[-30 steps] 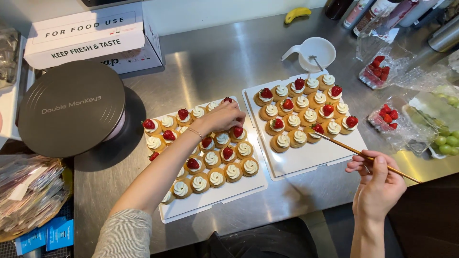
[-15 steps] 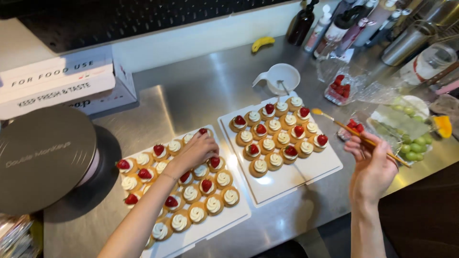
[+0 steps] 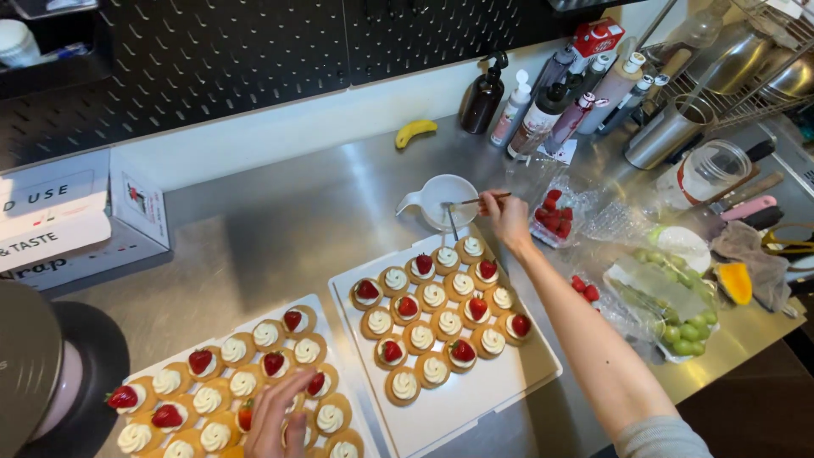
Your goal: The person decorates rows of small pastries topped with cream by placing sliced strawberries on them. They use a small brush to apply a glaze to the strawberries and occasionally dip the brush into a small white bowl. The pastries are arranged on white trays on a stainless steel counter.
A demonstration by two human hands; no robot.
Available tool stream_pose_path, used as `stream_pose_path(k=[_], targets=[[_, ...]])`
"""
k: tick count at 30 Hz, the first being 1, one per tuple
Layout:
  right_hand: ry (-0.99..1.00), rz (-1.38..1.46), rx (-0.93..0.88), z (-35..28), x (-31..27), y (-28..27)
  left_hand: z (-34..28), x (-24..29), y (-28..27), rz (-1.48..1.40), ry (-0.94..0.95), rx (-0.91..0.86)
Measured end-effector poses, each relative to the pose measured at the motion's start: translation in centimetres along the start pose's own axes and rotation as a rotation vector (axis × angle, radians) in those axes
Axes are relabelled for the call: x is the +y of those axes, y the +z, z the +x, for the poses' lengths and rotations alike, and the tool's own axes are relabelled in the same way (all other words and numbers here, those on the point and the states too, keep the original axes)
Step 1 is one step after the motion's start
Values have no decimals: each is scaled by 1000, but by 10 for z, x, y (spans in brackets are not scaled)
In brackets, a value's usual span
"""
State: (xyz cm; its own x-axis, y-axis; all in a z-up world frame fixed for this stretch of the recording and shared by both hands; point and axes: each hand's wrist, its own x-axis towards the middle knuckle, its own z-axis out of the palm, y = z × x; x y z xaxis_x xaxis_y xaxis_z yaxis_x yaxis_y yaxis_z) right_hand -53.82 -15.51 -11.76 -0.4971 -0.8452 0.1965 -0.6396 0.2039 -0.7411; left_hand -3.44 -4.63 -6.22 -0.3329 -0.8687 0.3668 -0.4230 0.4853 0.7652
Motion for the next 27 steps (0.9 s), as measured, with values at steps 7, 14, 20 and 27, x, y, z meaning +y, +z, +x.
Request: stream_pose_path(k=[7,14,20,27], targets=[[-114,-63,-272,26,4,11,-28,-30,52,-27,-476,-63],[-313,6,-206,39,-7,3,14,78,92,-102,-366,151],[-231,49,-233,30,4,8,18,104,128,-212,-426,148],[-260,60,-182,14,3,6,78,169,188,-165,-292,54]])
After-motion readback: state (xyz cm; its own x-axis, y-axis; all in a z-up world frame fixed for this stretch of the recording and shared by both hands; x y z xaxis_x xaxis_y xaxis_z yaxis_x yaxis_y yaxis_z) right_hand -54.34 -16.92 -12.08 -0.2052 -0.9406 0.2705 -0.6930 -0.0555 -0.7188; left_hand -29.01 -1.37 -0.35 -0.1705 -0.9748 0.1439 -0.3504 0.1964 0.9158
